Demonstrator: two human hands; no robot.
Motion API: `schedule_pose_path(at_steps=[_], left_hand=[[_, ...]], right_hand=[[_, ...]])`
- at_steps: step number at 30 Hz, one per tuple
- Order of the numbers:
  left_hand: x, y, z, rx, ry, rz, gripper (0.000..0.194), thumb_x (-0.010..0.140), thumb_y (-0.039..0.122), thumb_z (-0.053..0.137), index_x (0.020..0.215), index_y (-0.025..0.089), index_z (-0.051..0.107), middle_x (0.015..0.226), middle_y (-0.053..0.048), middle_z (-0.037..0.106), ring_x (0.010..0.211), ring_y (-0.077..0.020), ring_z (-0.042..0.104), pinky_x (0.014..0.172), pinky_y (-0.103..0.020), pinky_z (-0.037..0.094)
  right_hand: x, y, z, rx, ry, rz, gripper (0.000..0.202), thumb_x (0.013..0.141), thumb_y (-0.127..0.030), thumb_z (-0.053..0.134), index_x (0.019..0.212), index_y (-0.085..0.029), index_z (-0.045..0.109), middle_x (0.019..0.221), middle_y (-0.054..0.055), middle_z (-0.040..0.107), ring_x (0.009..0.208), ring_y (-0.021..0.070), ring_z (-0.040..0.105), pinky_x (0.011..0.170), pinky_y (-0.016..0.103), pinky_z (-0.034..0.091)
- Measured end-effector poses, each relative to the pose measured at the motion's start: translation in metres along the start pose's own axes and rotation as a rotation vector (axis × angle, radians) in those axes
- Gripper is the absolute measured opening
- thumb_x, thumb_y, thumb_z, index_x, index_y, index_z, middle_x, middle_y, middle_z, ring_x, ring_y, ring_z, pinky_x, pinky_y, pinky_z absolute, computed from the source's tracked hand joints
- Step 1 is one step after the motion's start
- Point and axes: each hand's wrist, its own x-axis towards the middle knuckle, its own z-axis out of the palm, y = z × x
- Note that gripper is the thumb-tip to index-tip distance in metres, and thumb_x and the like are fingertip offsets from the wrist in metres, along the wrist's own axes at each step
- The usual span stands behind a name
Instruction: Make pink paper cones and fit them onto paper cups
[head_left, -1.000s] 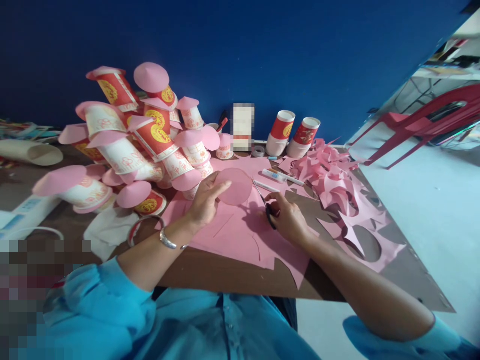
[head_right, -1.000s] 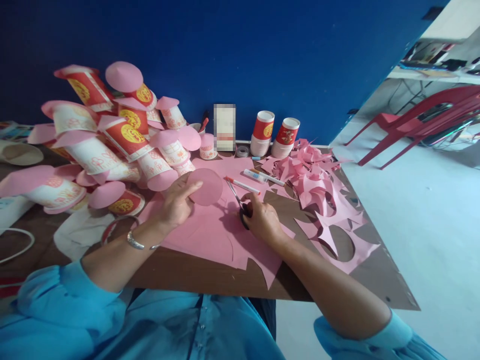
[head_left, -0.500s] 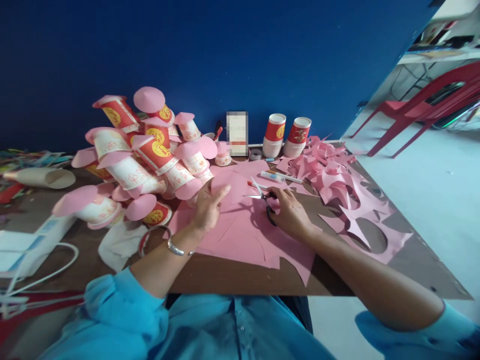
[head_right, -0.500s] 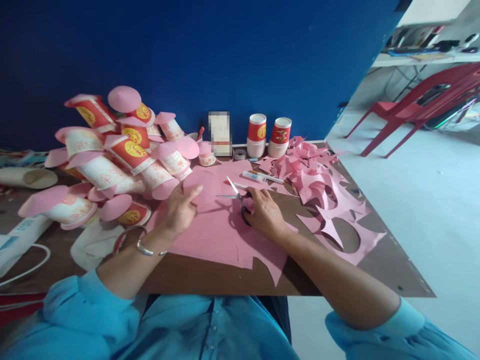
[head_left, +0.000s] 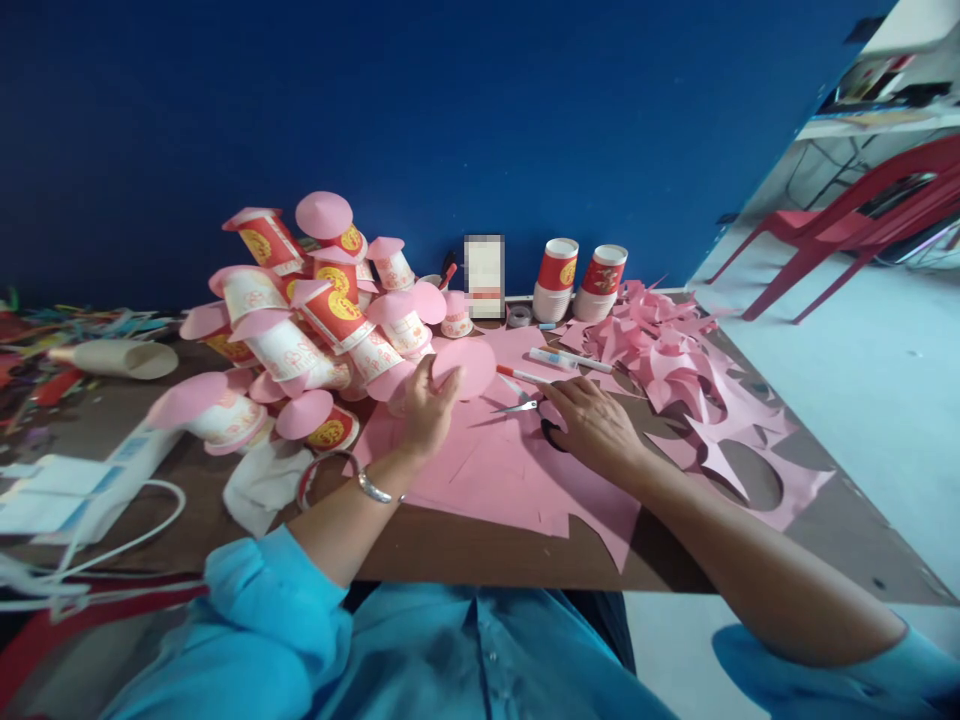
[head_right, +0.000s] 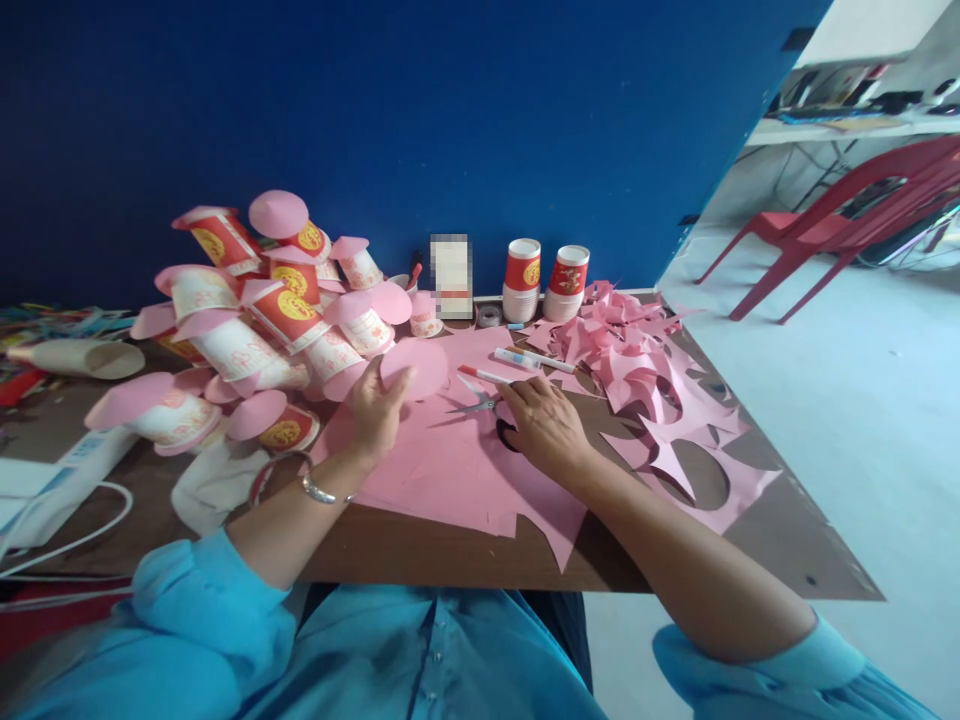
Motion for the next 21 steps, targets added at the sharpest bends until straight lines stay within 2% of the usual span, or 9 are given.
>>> schedule_pose_path(at_steps=[3, 6, 9, 11, 14, 17, 21], left_hand=[[0.001, -0.001, 0.003, 0.014, 0.064, 0.186, 0.013, 0.095, 0.033, 0.072, 0.094, 0.023, 0.063, 0.091, -0.002, 0.065, 0.086, -0.0172, 0.063, 0.076, -0.029, 0.056], [0.002, -0.003, 0.004, 0.020, 0.062, 0.341, 0.008, 0.092, 0.018, 0.071, 0.092, 0.023, 0.065, 0.096, -0.003, 0.062, 0.093, -0.0175, 0.063, 0.074, -0.027, 0.057], [0.000, -0.004, 0.003, 0.060, 0.034, 0.395, 0.026, 0.083, 0.000, 0.063, 0.094, 0.022, 0.069, 0.103, -0.005, 0.059, 0.102, -0.0188, 0.063, 0.080, -0.029, 0.061], [-0.001, -0.004, 0.002, 0.093, 0.025, 0.426, 0.037, 0.076, -0.007, 0.057, 0.094, 0.022, 0.070, 0.105, -0.006, 0.057, 0.105, -0.0190, 0.062, 0.083, -0.031, 0.062], [-0.003, -0.001, 0.001, 0.128, 0.008, 0.467, 0.043, 0.072, -0.010, 0.052, 0.096, 0.022, 0.070, 0.106, -0.006, 0.057, 0.103, -0.0187, 0.062, 0.082, -0.032, 0.064], [-0.004, 0.002, 0.001, 0.135, 0.005, 0.491, 0.039, 0.077, -0.008, 0.055, 0.096, 0.022, 0.069, 0.107, -0.007, 0.056, 0.104, -0.0201, 0.061, 0.083, -0.034, 0.064], [-0.005, 0.001, 0.003, 0.107, 0.017, 0.457, 0.032, 0.081, -0.004, 0.058, 0.095, 0.022, 0.069, 0.104, -0.008, 0.056, 0.103, -0.0218, 0.059, 0.084, -0.037, 0.062]], right_hand=[[0.002, 0.000, -0.004, -0.040, -0.055, 0.038, 0.049, 0.091, -0.021, 0.071, 0.139, -0.017, 0.069, 0.128, 0.017, 0.074, 0.121, 0.0361, 0.065, 0.098, 0.043, 0.055], [0.005, 0.001, -0.007, 0.023, -0.177, 0.073, 0.036, 0.095, -0.022, 0.066, 0.131, -0.022, 0.075, 0.118, 0.013, 0.077, 0.111, 0.0319, 0.072, 0.092, 0.038, 0.056], [0.009, 0.006, -0.012, 0.141, -0.254, 0.061, 0.036, 0.093, -0.020, 0.066, 0.127, -0.026, 0.077, 0.114, 0.008, 0.080, 0.108, 0.0286, 0.074, 0.092, 0.035, 0.054], [0.012, 0.010, -0.015, 0.188, -0.278, 0.061, 0.040, 0.089, -0.019, 0.070, 0.127, -0.028, 0.078, 0.115, 0.008, 0.080, 0.108, 0.0279, 0.074, 0.092, 0.033, 0.054], [0.014, 0.014, -0.019, 0.223, -0.307, 0.044, 0.044, 0.086, -0.020, 0.073, 0.129, -0.029, 0.077, 0.117, 0.007, 0.080, 0.110, 0.0276, 0.074, 0.091, 0.032, 0.054], [0.015, 0.014, -0.021, 0.224, -0.301, 0.043, 0.044, 0.087, -0.022, 0.073, 0.130, -0.029, 0.076, 0.121, 0.007, 0.080, 0.110, 0.0261, 0.075, 0.090, 0.031, 0.055], [0.019, 0.006, -0.021, 0.140, -0.279, 0.132, 0.034, 0.090, -0.020, 0.067, 0.122, -0.021, 0.078, 0.109, 0.011, 0.083, 0.101, 0.0279, 0.077, 0.084, 0.033, 0.055]])
